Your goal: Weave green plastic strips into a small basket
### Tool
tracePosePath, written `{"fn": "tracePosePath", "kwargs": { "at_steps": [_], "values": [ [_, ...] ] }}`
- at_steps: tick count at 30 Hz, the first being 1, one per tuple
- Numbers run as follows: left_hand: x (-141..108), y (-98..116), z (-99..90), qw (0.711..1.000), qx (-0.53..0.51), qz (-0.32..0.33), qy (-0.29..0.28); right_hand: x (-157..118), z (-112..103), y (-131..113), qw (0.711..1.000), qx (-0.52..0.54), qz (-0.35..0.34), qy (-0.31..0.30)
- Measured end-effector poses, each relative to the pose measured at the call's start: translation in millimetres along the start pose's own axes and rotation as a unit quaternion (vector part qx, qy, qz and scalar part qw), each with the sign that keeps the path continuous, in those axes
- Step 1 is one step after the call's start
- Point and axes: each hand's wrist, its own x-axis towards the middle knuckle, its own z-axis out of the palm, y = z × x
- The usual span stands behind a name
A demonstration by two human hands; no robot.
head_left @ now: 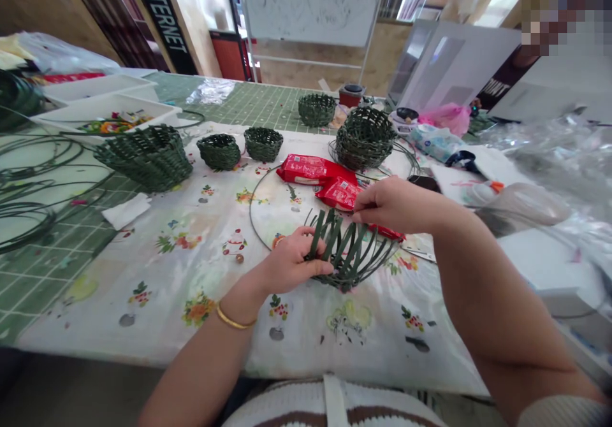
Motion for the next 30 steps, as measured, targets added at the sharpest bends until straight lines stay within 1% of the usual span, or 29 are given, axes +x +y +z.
{"fn": "tracePosePath", "kwargs": {
  "at_steps": [2,5,7,9,12,16,19,22,26,28,30],
  "values": [
    [1,5,-0.6,0.999,0.025,0.031,-0.036,3,-6,1,0.998,0.015,-0.007,-0.057],
    [0,9,-0.9,0.996,0.034,0.051,-0.07,13,-9,8,0.987,0.085,-0.033,-0.135],
    [0,9,-0.5,0.995,0.032,0.054,-0.072,20,-6,17,0.973,0.14,-0.06,-0.172],
    [-1,8,0.1,0.996,0.031,0.057,-0.062,27,-1,27,0.956,0.193,-0.087,-0.204],
    [0,6,1.0,0.996,0.028,0.066,-0.044,31,6,39,0.937,0.233,-0.1,-0.241],
    [-1,3,1.4,0.997,0.037,0.066,-0.033,29,5,39,0.945,0.197,-0.09,-0.244],
    [-3,5,1.8,0.997,0.068,0.04,-0.025,24,1,36,0.939,0.21,-0.099,-0.255],
    [-6,7,2.8,0.994,0.103,0.027,-0.01,21,3,41,0.918,0.269,-0.106,-0.271],
    [-7,9,4.8,0.992,0.124,0.036,0.003,16,15,51,0.881,0.367,-0.094,-0.283],
    [-6,9,5.4,0.992,0.119,0.035,-0.004,13,21,52,0.859,0.422,-0.083,-0.277],
    [-6,10,5.7,0.993,0.108,0.035,-0.021,9,24,47,0.84,0.473,-0.065,-0.258]
  ]
}}
